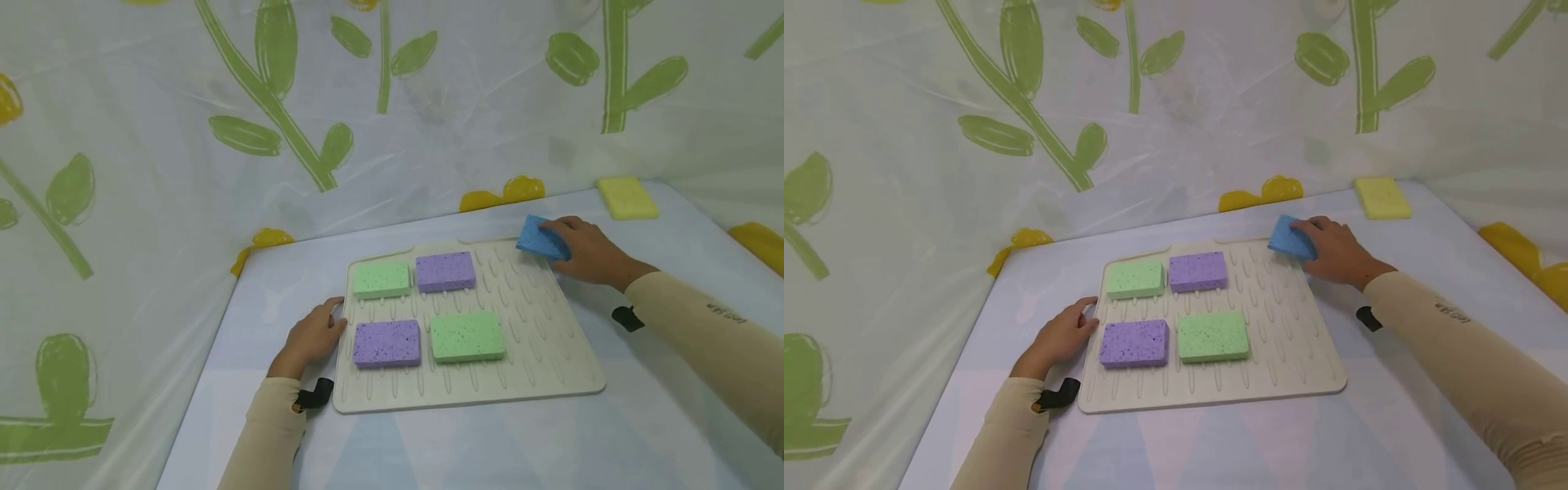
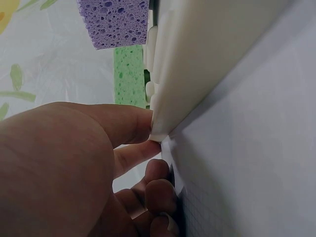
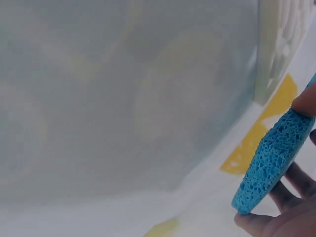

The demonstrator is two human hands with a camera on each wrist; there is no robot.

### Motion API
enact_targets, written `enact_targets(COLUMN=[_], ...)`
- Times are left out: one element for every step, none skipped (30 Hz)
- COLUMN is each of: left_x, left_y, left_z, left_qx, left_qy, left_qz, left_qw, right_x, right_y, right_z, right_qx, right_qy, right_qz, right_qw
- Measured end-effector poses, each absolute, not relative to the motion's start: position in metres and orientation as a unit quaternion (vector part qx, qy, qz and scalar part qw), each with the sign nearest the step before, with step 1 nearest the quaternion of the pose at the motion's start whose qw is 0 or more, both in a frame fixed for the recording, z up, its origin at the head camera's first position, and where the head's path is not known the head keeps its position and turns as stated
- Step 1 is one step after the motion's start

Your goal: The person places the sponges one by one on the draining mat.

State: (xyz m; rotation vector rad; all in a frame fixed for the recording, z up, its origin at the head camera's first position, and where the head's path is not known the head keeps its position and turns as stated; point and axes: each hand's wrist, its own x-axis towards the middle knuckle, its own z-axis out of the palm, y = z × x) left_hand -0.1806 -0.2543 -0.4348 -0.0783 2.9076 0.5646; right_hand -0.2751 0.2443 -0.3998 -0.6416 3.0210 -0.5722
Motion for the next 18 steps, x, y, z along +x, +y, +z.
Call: enact_targets(left_x=[-0.181, -0.181, -0.181, -0.181, -0.181, -0.181, -0.18, -0.18, -0.18, -0.18, -0.18, -0.179, -0.179, -0.179, -0.179, -0.179, -0.179, -0.179], left_y=[-0.255, -0.255, -0.255, -0.255, -0.255, -0.255, -0.255, -0.255, -0.255, -0.255, -0.255, -0.255, -0.255, -0.255, -0.254, -0.254, -0.254, -0.254], left_z=[-0.435, -0.436, -0.436, -0.436, -0.436, -0.436, -0.436, -0.436, -0.437, -0.437, -0.437, -0.437, -0.437, -0.437, -0.436, -0.436, -0.435, -0.435], left_qx=[-0.026, -0.025, -0.024, -0.024, -0.024, -0.024, -0.023, -0.023, -0.024, -0.024, -0.024, -0.024, -0.025, -0.025, -0.026, -0.026, -0.027, -0.028], left_qy=[0.977, 0.977, 0.977, 0.977, 0.977, 0.977, 0.977, 0.977, 0.977, 0.977, 0.976, 0.976, 0.976, 0.976, 0.976, 0.976, 0.976, 0.976], left_qz=[0.19, 0.191, 0.192, 0.193, 0.194, 0.194, 0.194, 0.195, 0.195, 0.195, 0.196, 0.196, 0.197, 0.198, 0.198, 0.199, 0.2, 0.2], left_qw=[0.089, 0.089, 0.088, 0.086, 0.085, 0.084, 0.085, 0.085, 0.087, 0.088, 0.089, 0.09, 0.09, 0.089, 0.088, 0.087, 0.086, 0.085], right_x=[-0.274, -0.272, -0.271, -0.271, -0.27, -0.27, -0.269, -0.269, -0.269, -0.268, -0.268, -0.267, -0.267, -0.266, -0.266, -0.266, -0.265, -0.265], right_y=[0.242, 0.239, 0.237, 0.235, 0.233, 0.231, 0.229, 0.228, 0.226, 0.224, 0.222, 0.22, 0.218, 0.216, 0.214, 0.213, 0.211, 0.21], right_z=[-0.399, -0.399, -0.398, -0.398, -0.397, -0.397, -0.398, -0.399, -0.4, -0.4, -0.401, -0.401, -0.401, -0.401, -0.401, -0.401, -0.401, -0.401], right_qx=[-0.21, -0.216, -0.221, -0.226, -0.232, -0.236, -0.241, -0.244, -0.247, -0.251, -0.255, -0.258, -0.263, -0.267, -0.272, -0.276, -0.28, -0.283], right_qy=[0.96, 0.959, 0.957, 0.955, 0.953, 0.951, 0.95, 0.949, 0.948, 0.947, 0.946, 0.945, 0.945, 0.944, 0.943, 0.942, 0.941, 0.94], right_qz=[-0.184, -0.185, -0.188, -0.192, -0.197, -0.199, -0.199, -0.199, -0.199, -0.198, -0.196, -0.192, -0.19, -0.188, -0.185, -0.182, -0.18, -0.181], right_qw=[-0.001, -0.001, 0.001, 0.003, 0.008, 0.014, 0.019, 0.026, 0.034, 0.04, 0.045, 0.049, 0.052, 0.054, 0.056, 0.055, 0.057, 0.059])
